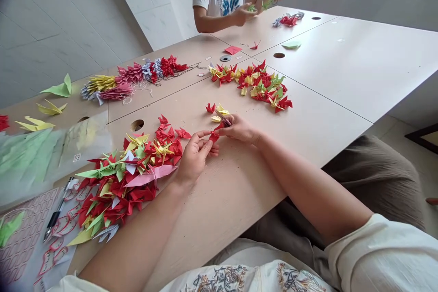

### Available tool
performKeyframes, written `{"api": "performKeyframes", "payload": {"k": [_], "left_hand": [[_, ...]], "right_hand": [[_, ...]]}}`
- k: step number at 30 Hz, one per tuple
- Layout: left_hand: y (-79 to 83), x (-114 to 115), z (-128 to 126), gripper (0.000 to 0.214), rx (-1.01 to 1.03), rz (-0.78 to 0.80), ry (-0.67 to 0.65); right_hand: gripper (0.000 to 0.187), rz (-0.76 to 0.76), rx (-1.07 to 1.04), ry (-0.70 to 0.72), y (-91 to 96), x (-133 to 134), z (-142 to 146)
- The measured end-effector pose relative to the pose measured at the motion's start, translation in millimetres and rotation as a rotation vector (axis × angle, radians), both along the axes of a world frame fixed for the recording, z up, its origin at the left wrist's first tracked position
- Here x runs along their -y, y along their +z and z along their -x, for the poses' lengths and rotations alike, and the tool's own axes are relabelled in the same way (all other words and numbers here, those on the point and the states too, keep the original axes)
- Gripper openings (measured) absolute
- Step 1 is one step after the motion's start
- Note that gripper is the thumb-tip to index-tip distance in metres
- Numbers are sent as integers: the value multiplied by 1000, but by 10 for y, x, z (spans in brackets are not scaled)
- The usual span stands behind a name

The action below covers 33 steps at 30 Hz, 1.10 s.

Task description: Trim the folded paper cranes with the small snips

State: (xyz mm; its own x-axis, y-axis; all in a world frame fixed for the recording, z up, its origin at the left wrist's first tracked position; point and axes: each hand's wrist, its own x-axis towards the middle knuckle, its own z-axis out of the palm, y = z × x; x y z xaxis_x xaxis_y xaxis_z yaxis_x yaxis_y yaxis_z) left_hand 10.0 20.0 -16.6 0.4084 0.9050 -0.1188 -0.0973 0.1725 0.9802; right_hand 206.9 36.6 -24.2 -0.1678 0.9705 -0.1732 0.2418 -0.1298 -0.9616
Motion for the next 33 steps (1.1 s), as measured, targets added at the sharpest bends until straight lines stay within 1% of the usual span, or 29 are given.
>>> {"api": "performKeyframes", "payload": {"k": [10,16,19,21,24,29,33], "left_hand": [[-10,-11,-1,29,-31,-57,-33],[-32,40,-11,18,-114,-128,-126],[-36,42,-16,13,-126,-140,-149],[-25,35,-16,17,-118,-135,-146],[10,32,-15,29,-103,-125,-129],[31,44,-16,40,-113,-134,-96],[-7,-23,23,40,-143,-178,3]], "right_hand": [[38,22,-87,-78,-60,-3,-184],[37,18,-132,-87,-118,-20,-242],[37,20,-133,-76,-129,-18,-254],[37,26,-121,-62,-122,-5,-259],[37,39,-99,-22,-102,28,-252],[35,38,-75,66,-88,80,-156],[34,5,-77,111,-83,101,-41]]}}
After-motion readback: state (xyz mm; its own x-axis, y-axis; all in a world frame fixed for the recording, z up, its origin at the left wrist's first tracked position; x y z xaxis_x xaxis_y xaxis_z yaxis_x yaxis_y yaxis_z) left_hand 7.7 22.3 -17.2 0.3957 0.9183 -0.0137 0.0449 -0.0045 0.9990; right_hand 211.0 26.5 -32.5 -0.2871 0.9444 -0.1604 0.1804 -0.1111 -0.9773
